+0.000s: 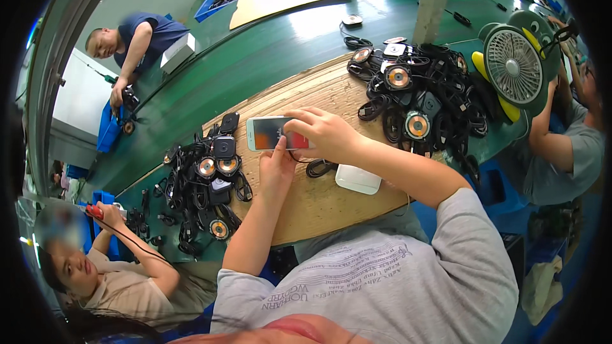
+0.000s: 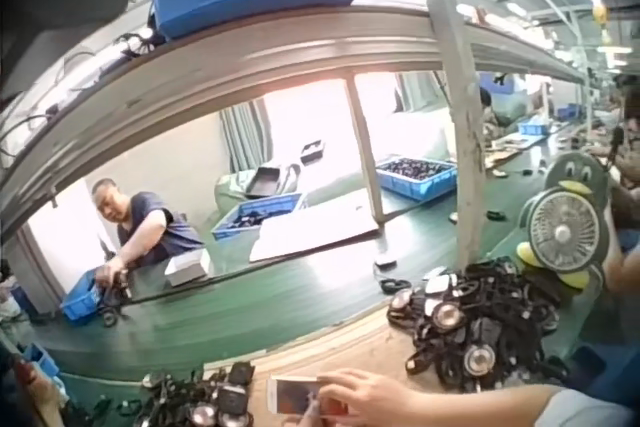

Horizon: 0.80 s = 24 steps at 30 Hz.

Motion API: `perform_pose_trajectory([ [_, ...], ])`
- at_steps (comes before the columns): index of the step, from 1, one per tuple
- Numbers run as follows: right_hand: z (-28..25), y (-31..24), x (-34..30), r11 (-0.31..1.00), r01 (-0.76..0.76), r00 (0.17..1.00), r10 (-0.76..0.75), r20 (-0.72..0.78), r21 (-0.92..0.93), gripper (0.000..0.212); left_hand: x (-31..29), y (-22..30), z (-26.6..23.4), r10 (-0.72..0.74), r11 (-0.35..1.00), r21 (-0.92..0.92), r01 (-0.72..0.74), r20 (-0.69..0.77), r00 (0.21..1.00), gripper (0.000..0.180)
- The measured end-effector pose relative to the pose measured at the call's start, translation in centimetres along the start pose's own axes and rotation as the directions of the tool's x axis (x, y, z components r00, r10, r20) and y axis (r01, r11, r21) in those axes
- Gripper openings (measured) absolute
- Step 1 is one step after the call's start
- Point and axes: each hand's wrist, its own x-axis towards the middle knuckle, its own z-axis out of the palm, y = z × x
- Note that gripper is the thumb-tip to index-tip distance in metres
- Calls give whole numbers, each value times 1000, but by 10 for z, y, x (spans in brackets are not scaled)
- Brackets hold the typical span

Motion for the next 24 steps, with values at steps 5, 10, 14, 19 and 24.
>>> perform_pose_trajectory([
  [5, -15, 34, 30, 994, -111, 979, 113, 167, -26, 51, 5, 1, -6, 51, 998, -27, -55, -153, 987, 23],
  [10, -40, 155, 91, 687, -410, 819, 567, 89, -600, 43, 2, 7, -6, 58, 998, -10, -60, -169, 984, 21],
  [14, -37, 165, 84, 740, -392, 851, 517, 89, -546, 40, -6, 6, -4, 39, 999, 20, -36, -181, 983, 22],
  [19, -55, 144, 95, 827, -348, 893, 436, 113, -441, 34, -5, 2, -17, 24, 1000, 3, -24, -205, 978, 21],
  [24, -64, 95, 78, 866, -207, 898, 352, 262, -455, 31, -4, 6, -20, 31, 999, -19, -35, -191, 981, 24],
])
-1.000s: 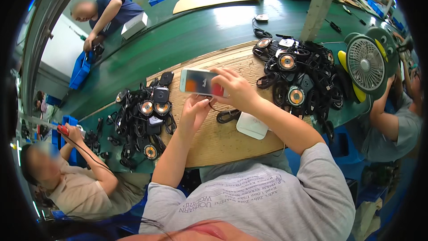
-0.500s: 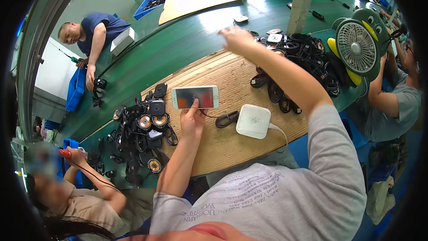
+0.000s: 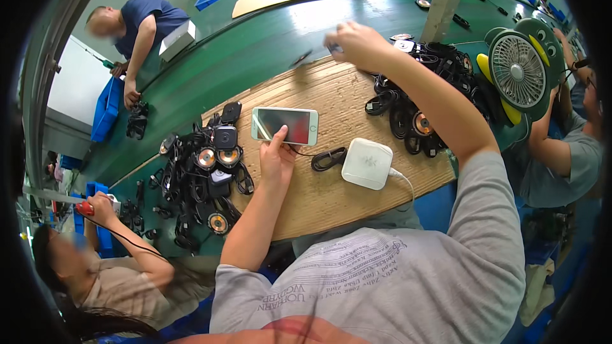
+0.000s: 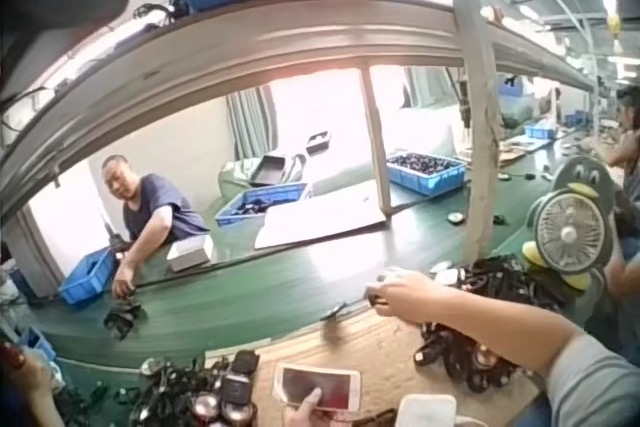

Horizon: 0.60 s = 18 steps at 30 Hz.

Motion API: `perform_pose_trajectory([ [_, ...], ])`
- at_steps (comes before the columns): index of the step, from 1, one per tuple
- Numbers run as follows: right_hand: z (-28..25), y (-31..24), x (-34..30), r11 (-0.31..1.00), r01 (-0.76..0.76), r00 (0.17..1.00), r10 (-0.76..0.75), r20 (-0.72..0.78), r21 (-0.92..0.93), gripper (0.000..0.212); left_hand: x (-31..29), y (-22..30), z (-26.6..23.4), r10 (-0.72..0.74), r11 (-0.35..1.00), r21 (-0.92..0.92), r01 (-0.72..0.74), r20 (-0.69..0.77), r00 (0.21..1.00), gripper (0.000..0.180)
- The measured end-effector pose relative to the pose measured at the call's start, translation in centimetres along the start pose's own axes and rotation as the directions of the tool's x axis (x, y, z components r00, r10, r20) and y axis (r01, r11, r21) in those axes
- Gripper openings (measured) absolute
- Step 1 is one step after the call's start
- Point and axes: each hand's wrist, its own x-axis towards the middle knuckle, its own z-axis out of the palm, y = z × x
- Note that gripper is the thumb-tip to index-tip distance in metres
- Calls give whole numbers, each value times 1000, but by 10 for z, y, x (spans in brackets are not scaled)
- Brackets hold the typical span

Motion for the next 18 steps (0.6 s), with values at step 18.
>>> perform_pose_trajectory([
  [18, 71, -102, -87, 874, 206, 977, -156, -147, 440, 93, -1, 3, -1, 96, 989, 120, -83, -110, 989, 28],
])
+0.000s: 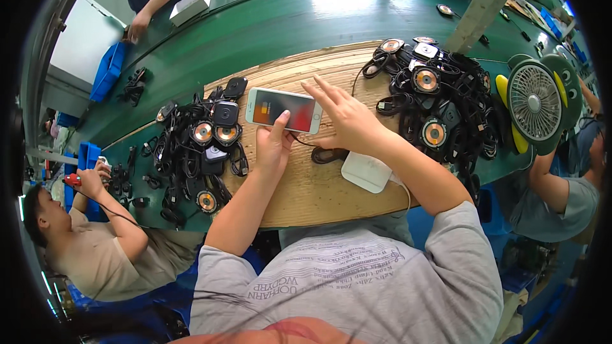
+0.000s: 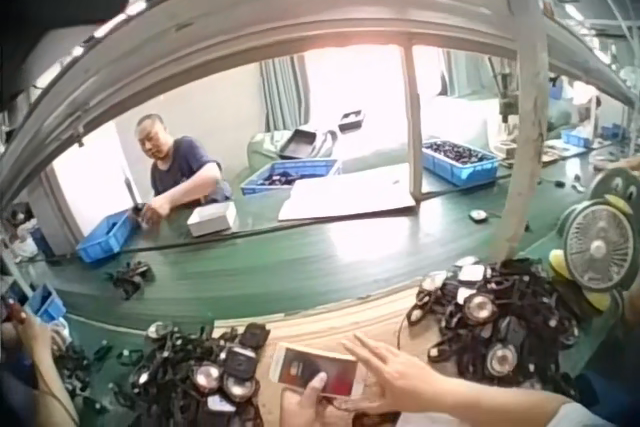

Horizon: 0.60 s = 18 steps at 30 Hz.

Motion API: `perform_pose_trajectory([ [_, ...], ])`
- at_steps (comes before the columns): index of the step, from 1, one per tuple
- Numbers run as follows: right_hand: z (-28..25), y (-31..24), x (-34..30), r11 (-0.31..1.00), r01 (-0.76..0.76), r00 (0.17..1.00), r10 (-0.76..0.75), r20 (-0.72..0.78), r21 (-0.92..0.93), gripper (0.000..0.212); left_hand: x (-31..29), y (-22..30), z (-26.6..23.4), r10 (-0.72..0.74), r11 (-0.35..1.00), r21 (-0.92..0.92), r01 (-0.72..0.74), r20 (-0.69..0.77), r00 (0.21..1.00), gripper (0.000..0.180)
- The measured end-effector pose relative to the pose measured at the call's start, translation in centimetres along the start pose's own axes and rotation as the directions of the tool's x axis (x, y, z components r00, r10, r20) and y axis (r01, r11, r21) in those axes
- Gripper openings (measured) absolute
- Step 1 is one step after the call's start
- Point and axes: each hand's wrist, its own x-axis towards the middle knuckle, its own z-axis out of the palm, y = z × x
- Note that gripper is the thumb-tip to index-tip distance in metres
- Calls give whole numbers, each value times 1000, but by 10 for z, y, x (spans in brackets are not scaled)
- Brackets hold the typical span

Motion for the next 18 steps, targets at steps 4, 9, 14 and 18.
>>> perform_pose_trajectory([
  [4, 11, 0, -4, 1000, -18, 999, 17, 37, 13, 89, 0, -7, -1, 28, 983, 178, -45, 97, 995, 31],
  [9, 11, 5, -5, 953, -287, 958, 288, 4, 95, 89, 7, -4, -4, 121, 927, 344, -149, 101, 988, 22],
  [14, 20, 27, -5, 935, -325, 945, 327, 4, 143, 83, 9, 5, -1, 503, 649, 572, -501, 172, 847, 41],
  [18, 21, 43, -3, 936, -219, 966, 248, -77, 274, 78, -14, 1, 15, 487, 240, 665, -708, 548, 680, 18],
])
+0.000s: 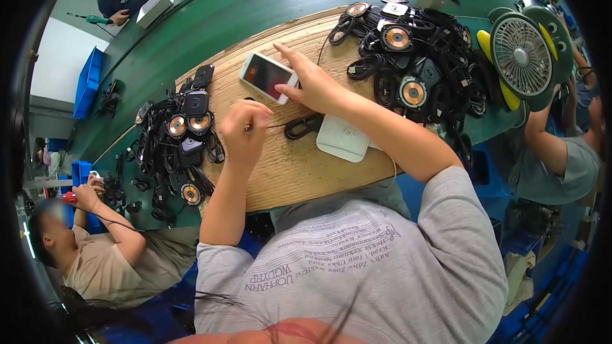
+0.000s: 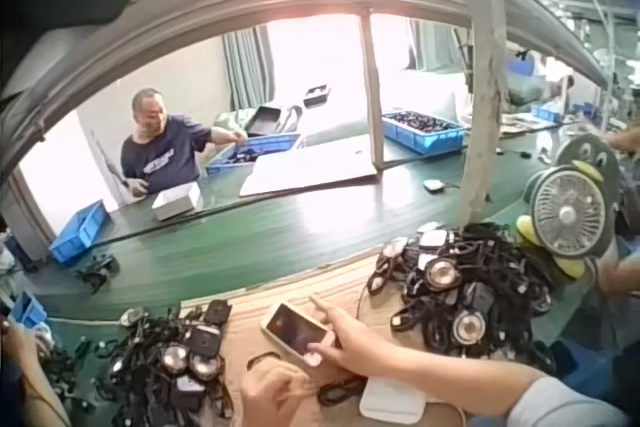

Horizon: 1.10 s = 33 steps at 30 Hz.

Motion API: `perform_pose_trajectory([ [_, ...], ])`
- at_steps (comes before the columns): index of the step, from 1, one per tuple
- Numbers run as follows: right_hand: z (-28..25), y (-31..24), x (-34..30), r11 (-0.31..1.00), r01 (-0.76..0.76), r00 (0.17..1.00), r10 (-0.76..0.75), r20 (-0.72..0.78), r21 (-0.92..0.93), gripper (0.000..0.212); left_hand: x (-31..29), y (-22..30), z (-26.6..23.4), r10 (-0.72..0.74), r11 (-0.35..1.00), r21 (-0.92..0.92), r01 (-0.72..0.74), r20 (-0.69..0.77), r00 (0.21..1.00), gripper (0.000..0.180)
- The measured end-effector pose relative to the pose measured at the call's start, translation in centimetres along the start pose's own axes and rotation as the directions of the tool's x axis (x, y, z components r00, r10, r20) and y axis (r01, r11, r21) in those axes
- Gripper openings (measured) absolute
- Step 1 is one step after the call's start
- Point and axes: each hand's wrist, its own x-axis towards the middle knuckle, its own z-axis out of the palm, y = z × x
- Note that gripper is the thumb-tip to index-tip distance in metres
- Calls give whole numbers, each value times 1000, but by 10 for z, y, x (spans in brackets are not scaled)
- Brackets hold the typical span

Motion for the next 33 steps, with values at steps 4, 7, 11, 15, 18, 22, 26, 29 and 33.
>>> perform_pose_trajectory([
  [4, -32, -12, -6, 995, 94, 995, -94, 35, 12, 75, -5, 9, 23, 88, 958, 235, -164, 304, 949, 8],
  [7, -77, -44, -28, 939, 160, 932, -42, 361, -305, 73, -4, 9, 26, 88, 927, 294, -232, 431, 898, 14],
  [11, -63, -47, -103, 856, 260, 940, -119, 321, -446, 68, -9, 2, 21, -76, 947, 309, -93, 496, 865, 19],
  [15, -51, -26, -141, 858, 317, 947, -267, 177, -404, 66, 0, 20, 18, -143, 922, 373, -107, 584, 799, 19],
  [18, -51, -22, -150, 904, 338, 941, -334, 62, -260, 66, -4, 30, 11, -129, 886, 426, -182, 605, 786, 18],
  [22, -59, -21, -147, 920, 214, 977, -203, 66, -328, 67, 26, 46, -25, -6, 832, 552, -46, 91, 996, 19],
  [26, -64, -26, -152, 940, 197, 980, -197, 30, -280, 65, 46, 26, -120, -1, 653, 708, 271, -357, 934, 19],
  [29, -72, -23, -140, 926, 215, 973, -232, -18, -310, 57, 47, 20, -173, -63, 609, 691, 388, -445, 893, 37],
  [33, -101, -2, -76, 838, 209, 968, -249, -13, -505, 47, 15, 0, -227, -72, 445, 779, 442, -460, 885, 45],
])
